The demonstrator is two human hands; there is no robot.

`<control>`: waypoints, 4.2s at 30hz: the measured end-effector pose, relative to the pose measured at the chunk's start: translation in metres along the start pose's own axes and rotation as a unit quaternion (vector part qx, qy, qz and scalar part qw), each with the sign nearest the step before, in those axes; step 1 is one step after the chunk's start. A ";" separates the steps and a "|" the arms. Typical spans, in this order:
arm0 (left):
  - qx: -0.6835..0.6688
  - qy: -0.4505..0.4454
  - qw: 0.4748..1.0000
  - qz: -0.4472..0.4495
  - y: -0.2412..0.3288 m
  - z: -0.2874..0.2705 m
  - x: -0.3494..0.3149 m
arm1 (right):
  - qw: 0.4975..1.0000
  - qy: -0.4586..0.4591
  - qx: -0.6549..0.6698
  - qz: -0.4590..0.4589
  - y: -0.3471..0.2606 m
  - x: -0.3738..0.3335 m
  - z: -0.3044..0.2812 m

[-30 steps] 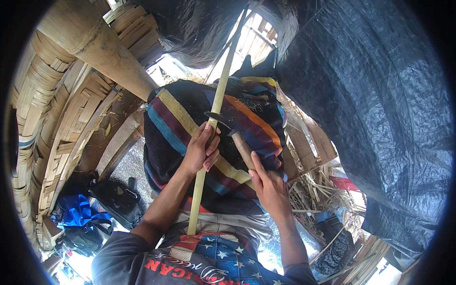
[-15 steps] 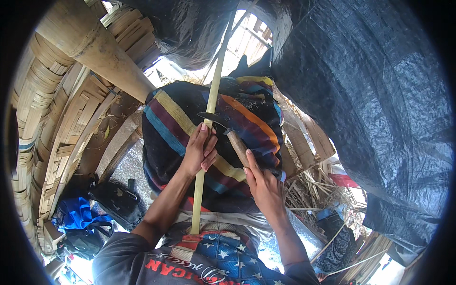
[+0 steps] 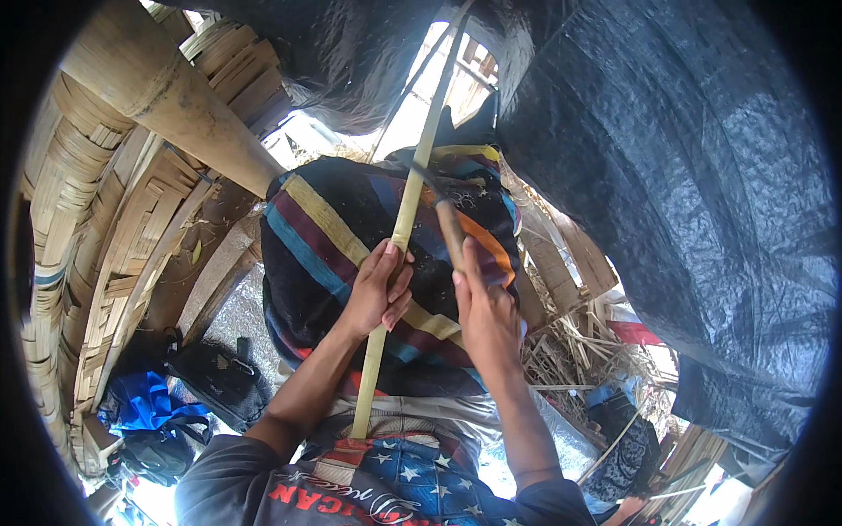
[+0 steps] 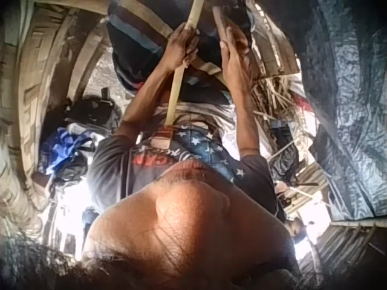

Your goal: The person is using a curved knife to shave or peel a thin strip of bamboo.

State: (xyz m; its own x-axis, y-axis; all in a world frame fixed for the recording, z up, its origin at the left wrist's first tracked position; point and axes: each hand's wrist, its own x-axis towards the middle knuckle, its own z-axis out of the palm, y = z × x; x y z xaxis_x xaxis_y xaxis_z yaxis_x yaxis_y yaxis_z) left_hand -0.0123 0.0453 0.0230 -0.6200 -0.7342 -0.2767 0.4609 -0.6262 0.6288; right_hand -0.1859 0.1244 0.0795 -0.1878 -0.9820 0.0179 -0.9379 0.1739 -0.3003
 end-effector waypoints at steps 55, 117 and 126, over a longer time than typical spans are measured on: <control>0.023 -0.016 1.000 0.002 -0.003 -0.007 0.000 | 0.997 -0.057 0.023 -0.044 0.008 -0.036 -0.038; -0.162 -0.002 0.987 -0.025 0.013 -0.007 0.001 | 0.986 -0.066 0.146 0.043 -0.009 -0.039 -0.013; -0.088 -0.022 0.996 0.002 0.015 0.006 -0.005 | 0.995 -0.028 0.087 0.045 0.006 -0.020 -0.010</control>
State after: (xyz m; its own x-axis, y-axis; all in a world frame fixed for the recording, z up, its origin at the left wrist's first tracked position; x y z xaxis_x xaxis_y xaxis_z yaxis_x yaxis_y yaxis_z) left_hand -0.0059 0.0409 0.0381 -0.6433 -0.7273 -0.2390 0.5655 -0.6619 0.4921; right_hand -0.1908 0.1463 0.0865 -0.2478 -0.9664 -0.0682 -0.8520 0.2509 -0.4596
